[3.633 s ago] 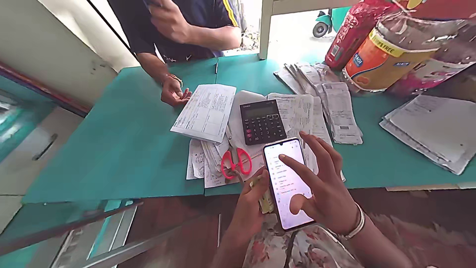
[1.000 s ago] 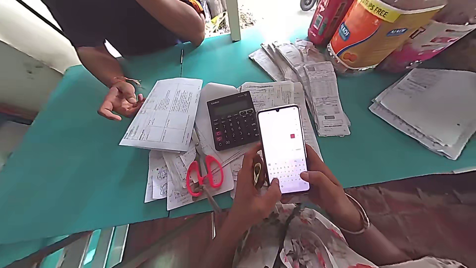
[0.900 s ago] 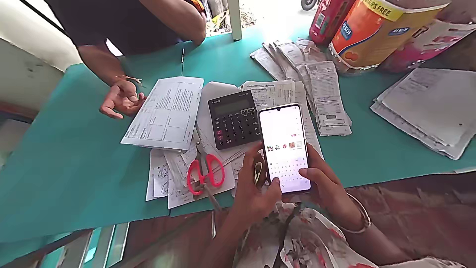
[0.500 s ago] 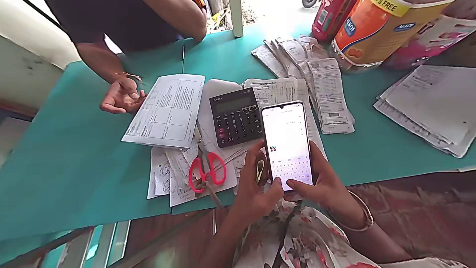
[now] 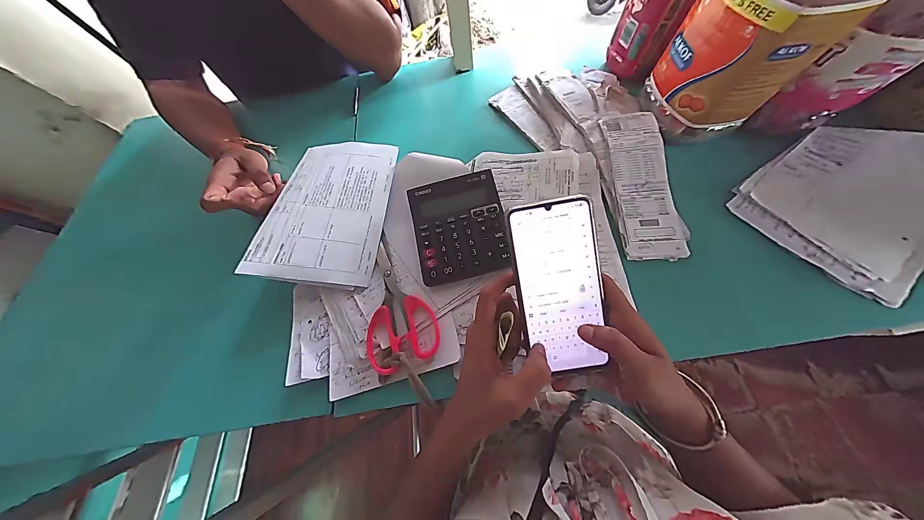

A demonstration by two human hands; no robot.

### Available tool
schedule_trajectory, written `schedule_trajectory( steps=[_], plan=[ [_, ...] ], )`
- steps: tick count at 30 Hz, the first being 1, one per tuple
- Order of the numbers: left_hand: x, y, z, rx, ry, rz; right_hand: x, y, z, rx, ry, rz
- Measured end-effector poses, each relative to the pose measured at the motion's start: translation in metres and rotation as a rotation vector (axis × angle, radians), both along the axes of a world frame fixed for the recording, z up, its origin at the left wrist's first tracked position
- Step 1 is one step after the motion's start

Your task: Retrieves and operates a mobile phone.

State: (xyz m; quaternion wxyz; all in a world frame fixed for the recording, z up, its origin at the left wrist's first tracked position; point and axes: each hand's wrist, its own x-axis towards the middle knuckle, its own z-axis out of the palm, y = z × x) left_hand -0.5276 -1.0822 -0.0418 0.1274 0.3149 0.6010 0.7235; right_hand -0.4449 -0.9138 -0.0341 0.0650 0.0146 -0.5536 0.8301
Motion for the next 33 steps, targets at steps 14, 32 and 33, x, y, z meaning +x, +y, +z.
schedule_trajectory(
  steps=[14,32,33],
  plan=[
    [0.0003,0.0013,-0.0002,0.02,0.013,-0.009,0.0006,-0.0023,0.0019,0.097,0.012,-0.021],
    [0.0003,0.004,0.0044,0.124,-0.313,0.133,0.0027,0.0006,-0.0032,0.151,0.089,0.029],
    [-0.0004,0.0039,0.0058,0.142,-0.364,0.129,0.0032,0.0012,-0.0029,0.166,0.087,0.045]
  ],
)
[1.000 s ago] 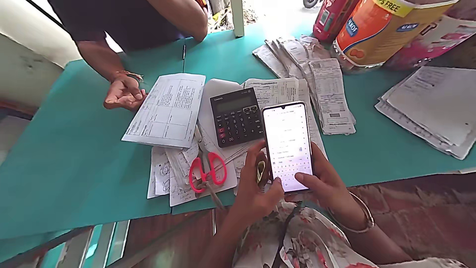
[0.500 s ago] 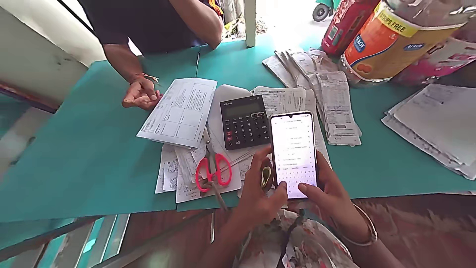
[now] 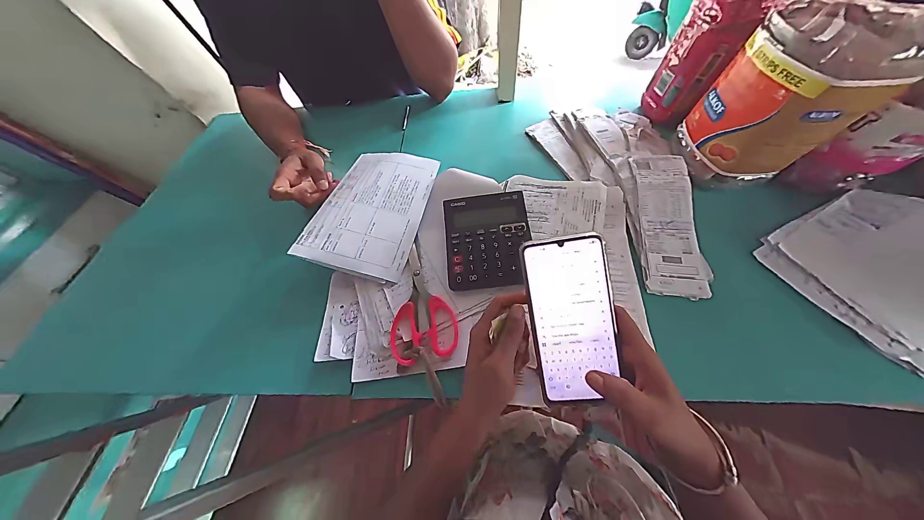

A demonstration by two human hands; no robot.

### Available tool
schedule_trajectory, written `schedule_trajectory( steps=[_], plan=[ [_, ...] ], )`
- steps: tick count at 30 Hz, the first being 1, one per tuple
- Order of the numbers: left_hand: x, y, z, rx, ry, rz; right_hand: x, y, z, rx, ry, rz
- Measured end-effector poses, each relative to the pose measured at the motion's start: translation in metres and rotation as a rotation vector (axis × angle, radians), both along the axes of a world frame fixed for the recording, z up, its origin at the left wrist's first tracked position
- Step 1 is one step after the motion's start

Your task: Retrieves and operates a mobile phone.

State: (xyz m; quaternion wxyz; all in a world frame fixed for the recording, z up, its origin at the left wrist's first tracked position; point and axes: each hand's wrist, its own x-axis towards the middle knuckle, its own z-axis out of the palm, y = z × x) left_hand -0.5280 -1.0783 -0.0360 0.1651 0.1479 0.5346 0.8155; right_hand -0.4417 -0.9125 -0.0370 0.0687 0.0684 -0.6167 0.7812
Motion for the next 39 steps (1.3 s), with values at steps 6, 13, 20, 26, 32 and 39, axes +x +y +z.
schedule_trajectory(
  steps=[6,13,20,26,32,39],
  plan=[
    [-0.001,-0.001,0.004,-0.016,0.006,-0.008,0.0,-0.001,0.001,-0.003,-0.001,0.007],
    [-0.001,-0.004,0.013,-0.055,-0.088,-0.042,0.0,-0.012,0.019,0.093,-0.153,-0.116],
    [0.0,-0.005,0.015,0.008,-0.149,0.053,-0.01,-0.003,0.033,0.514,0.023,-0.125],
    [-0.001,-0.004,0.016,0.005,-0.181,0.104,-0.024,0.012,0.033,0.933,0.079,-0.259],
    [0.0,-0.004,0.013,-0.078,-0.044,0.1,-0.033,0.012,0.038,1.209,0.259,-0.476],
    [0.001,-0.003,0.012,-0.13,-0.075,0.113,-0.052,-0.014,0.033,1.265,0.388,-0.578]
  ],
)
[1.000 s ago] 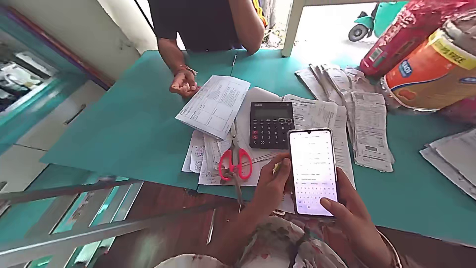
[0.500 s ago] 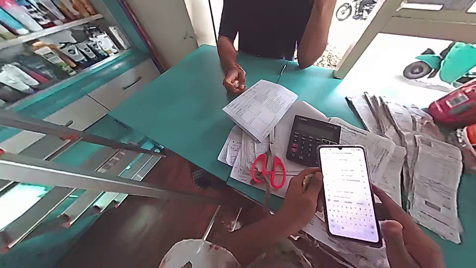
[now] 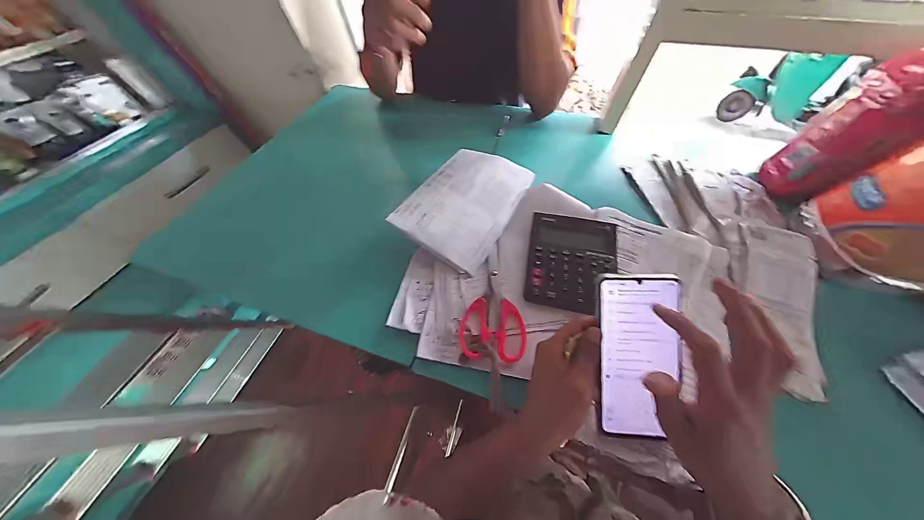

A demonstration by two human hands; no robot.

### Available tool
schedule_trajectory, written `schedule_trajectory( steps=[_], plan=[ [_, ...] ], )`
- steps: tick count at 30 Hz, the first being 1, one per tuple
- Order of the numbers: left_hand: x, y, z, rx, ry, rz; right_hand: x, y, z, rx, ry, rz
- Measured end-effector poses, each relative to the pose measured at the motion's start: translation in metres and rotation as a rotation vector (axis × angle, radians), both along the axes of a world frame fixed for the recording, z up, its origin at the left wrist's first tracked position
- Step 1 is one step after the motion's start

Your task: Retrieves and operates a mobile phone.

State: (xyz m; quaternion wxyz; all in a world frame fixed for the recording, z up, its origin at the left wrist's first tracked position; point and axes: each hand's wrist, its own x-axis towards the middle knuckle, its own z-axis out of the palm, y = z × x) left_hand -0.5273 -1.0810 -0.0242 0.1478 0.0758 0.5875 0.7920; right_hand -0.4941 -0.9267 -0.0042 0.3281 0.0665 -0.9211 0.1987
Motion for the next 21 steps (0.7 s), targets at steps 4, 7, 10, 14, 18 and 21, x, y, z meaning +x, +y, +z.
schedule_trajectory(
  steps=[4,7,10,14,18,21],
  plan=[
    [0.0,0.003,-0.004,0.042,-0.001,0.01,-0.008,-0.007,-0.004,0.032,0.021,-0.049],
    [0.0,0.002,-0.005,0.048,0.007,0.018,-0.011,-0.009,-0.007,0.062,-0.004,-0.056],
    [0.0,0.002,-0.006,0.051,-0.003,0.019,-0.009,-0.009,-0.007,0.067,-0.023,-0.125],
    [-0.001,0.002,-0.009,0.069,0.005,0.011,-0.002,0.001,-0.004,-0.028,0.014,-0.259],
    [-0.001,0.001,-0.007,0.076,-0.013,0.008,0.003,0.005,-0.008,-0.06,0.038,-0.284],
    [-0.002,0.001,-0.008,0.078,-0.011,0.008,0.008,0.004,-0.011,-0.158,0.024,-0.178]
  ],
)
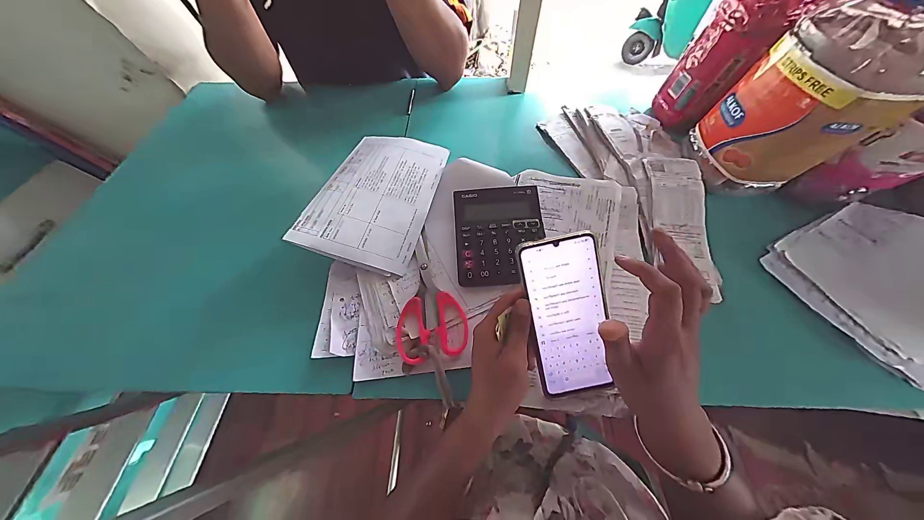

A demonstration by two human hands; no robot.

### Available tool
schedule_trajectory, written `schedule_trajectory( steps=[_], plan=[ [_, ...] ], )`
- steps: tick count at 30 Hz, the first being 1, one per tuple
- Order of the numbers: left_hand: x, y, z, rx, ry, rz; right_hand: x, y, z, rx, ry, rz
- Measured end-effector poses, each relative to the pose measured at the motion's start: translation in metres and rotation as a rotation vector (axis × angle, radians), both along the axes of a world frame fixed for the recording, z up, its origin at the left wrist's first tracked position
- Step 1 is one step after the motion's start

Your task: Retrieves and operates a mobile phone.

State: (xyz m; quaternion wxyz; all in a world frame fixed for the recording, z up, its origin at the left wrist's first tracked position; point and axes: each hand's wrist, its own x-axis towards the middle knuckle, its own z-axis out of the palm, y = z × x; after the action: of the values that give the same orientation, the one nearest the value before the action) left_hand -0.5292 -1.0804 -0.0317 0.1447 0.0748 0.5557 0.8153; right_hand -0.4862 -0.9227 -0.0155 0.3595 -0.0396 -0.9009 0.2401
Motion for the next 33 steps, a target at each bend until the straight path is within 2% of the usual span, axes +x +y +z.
schedule_trajectory(
  steps=[4,7,14,16,21,28,33],
  plan=[
    [0.0,-0.001,-0.002,-0.004,0.007,0.006,0.007,-0.002,-0.006,-0.47,-0.027,0.279],
    [0.0,-0.002,-0.003,0.001,0.011,0.003,0.012,-0.008,0.002,-0.75,-0.13,0.368],
    [-0.001,-0.001,-0.003,0.015,-0.003,0.021,0.031,-0.003,0.002,-1.123,-0.393,0.542],
    [-0.001,-0.001,-0.001,0.012,-0.014,0.029,0.034,-0.002,-0.001,-1.165,-0.423,0.585],
    [-0.001,0.0,0.001,0.011,-0.03,0.038,0.036,0.001,-0.007,-1.096,-0.416,0.651],
    [0.0,-0.001,0.005,-0.02,-0.073,0.05,0.033,0.019,-0.017,-1.073,-0.485,0.919],
    [-0.001,0.0,0.004,-0.012,-0.058,0.04,0.034,0.018,-0.015,-1.106,-0.487,0.891]
  ],
)
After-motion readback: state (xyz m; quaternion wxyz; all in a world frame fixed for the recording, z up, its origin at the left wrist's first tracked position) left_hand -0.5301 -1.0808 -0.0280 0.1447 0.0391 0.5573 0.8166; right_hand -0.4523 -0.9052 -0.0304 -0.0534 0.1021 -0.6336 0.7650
